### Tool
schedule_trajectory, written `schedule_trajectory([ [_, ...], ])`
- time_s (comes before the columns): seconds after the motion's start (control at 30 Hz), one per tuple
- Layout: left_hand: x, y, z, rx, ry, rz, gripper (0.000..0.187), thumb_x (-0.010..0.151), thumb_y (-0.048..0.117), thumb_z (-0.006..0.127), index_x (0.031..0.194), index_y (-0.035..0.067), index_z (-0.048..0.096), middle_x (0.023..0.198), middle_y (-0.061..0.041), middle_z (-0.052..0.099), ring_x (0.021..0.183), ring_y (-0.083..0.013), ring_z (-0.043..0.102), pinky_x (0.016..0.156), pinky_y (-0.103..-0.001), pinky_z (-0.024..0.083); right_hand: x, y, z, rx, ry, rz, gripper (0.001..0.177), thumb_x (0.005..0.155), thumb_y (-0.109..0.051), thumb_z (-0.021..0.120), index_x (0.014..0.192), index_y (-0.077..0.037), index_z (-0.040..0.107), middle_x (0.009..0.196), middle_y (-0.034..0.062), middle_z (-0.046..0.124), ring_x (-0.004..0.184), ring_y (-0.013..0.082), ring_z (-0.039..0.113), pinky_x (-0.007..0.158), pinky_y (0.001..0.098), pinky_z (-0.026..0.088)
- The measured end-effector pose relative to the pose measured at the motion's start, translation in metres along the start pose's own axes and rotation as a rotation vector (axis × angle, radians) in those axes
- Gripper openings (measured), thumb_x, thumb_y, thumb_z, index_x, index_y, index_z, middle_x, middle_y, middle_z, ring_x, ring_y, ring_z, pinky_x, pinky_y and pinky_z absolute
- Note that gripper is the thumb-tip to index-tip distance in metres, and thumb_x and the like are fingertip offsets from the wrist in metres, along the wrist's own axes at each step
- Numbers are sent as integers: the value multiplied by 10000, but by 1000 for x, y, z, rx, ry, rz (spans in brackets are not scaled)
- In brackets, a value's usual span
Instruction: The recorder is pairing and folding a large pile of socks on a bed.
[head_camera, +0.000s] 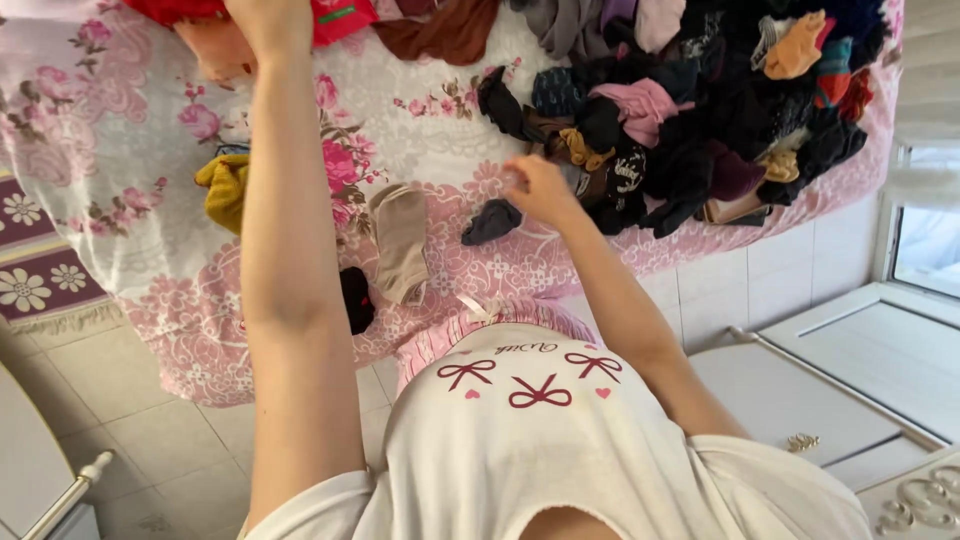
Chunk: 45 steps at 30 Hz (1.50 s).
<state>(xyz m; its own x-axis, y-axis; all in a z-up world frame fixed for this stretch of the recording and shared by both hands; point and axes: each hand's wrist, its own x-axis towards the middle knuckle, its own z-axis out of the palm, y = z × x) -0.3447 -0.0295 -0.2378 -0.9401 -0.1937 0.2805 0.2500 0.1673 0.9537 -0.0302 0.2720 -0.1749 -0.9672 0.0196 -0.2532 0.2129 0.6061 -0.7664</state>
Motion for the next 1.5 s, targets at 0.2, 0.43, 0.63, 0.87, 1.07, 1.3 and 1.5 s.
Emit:
schedule_trajectory([
  [0.2,-157,109,-31,48,-587,-521,563,851,15,739,1392,25,586,1370,-129,667,1270,-229,652,1096,-356,534,-14,36,59,-424,-227,49,615,629,-278,935,1085,22,652,1113,236,672,1019,434,644,847,497,527],
  [0.43,-292,145,-43,-33,-819,-837,519,953,195,770,1406,59,556,1238,-95,652,1071,-190,657,903,-336,570,-33,-18,8,435,-279,106,331,825,-71,805,1099,-46,620,1028,39,657,944,136,632,814,309,541],
  [0.63,-290,184,-41,-689,-465,-931,248,976,142,701,1182,74,581,1107,-21,640,968,-104,659,823,-315,625,-64,-90,-14,498,50,-133,366,877,14,806,1140,-56,560,1073,-5,570,964,78,595,848,259,541],
  [0.87,-283,224,-40,-990,-287,-911,104,1028,92,622,1121,89,575,1083,-60,670,965,-144,695,826,-345,637,-86,-136,-26,574,193,-166,452,916,44,715,1314,-54,525,1156,-1,586,1063,86,592,925,246,530],
  [1.07,-279,192,-37,-1046,-115,-959,53,1064,75,590,1086,32,568,1044,-75,657,933,-188,709,858,-371,663,-84,-99,-27,655,211,-226,438,931,81,693,1331,-40,560,1166,-1,570,1054,73,578,958,237,520],
  [1.3,-88,143,5,-763,210,-997,228,986,118,567,1129,-60,556,1135,-260,675,903,-305,766,765,-356,684,-79,-74,-32,440,103,66,224,908,-15,731,1123,-19,669,962,-13,678,827,47,623,746,208,528],
  [1.5,11,92,27,-866,150,-667,476,883,267,762,1183,39,470,1009,-206,659,759,-305,705,640,-390,634,-46,-39,-39,389,129,112,193,918,-43,713,1107,-35,674,950,4,695,832,47,638,735,207,529],
])
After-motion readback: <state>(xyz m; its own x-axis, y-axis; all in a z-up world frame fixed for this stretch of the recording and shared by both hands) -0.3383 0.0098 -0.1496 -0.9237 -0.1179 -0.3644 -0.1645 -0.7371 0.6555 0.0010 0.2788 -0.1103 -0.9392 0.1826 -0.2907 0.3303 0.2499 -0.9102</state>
